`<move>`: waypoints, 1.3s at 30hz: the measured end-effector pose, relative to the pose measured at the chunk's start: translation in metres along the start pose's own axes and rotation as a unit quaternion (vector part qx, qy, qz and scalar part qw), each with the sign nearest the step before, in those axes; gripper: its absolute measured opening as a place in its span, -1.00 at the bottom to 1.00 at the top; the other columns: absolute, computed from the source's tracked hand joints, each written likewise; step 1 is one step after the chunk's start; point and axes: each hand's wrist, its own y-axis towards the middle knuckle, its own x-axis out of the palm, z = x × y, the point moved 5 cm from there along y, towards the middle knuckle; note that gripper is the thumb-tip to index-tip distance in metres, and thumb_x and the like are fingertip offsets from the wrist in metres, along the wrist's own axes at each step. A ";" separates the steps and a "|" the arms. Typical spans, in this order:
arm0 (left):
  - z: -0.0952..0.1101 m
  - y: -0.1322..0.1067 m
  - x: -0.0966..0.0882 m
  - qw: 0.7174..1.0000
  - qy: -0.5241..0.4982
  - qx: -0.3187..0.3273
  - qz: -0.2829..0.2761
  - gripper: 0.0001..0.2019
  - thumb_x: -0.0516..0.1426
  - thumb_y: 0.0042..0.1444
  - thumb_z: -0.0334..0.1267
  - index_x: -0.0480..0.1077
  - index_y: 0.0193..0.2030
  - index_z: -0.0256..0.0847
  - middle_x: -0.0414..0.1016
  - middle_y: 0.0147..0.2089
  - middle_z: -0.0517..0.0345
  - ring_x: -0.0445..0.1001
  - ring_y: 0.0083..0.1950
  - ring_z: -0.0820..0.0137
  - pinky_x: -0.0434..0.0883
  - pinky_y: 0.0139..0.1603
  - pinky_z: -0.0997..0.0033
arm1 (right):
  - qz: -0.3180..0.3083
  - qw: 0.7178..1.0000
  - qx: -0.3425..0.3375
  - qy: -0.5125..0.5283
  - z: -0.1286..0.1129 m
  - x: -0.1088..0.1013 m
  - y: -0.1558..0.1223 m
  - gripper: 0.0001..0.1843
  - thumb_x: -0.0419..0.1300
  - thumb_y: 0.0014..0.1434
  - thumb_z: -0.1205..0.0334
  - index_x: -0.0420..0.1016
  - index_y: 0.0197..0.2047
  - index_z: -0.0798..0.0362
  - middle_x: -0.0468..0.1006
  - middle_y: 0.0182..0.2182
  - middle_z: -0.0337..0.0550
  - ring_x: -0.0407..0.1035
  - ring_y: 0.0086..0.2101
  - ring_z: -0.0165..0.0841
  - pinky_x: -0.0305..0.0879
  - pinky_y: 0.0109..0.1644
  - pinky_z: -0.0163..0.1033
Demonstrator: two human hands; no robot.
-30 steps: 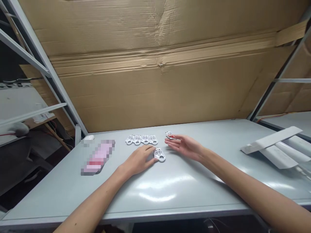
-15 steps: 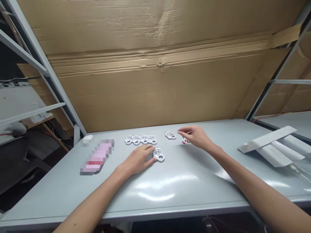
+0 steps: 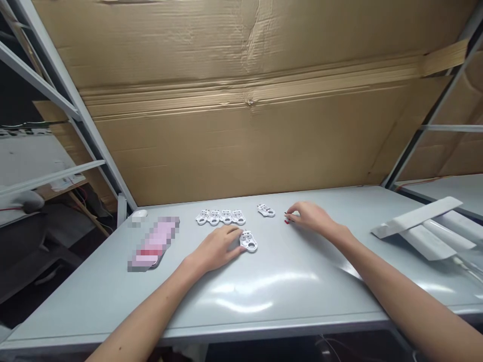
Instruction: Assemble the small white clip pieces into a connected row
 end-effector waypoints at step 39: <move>-0.025 0.004 0.013 0.995 -0.003 -0.064 -0.076 -0.37 -0.14 0.36 0.14 0.01 0.44 -0.15 -0.01 0.46 -0.02 -0.15 0.49 0.08 -0.20 0.42 -0.15 | 0.057 0.959 -0.275 0.046 -0.081 0.039 -0.024 -0.56 -0.07 0.35 0.16 0.42 0.20 0.01 0.42 0.20 0.01 0.22 0.23 -0.07 0.14 0.28 0.14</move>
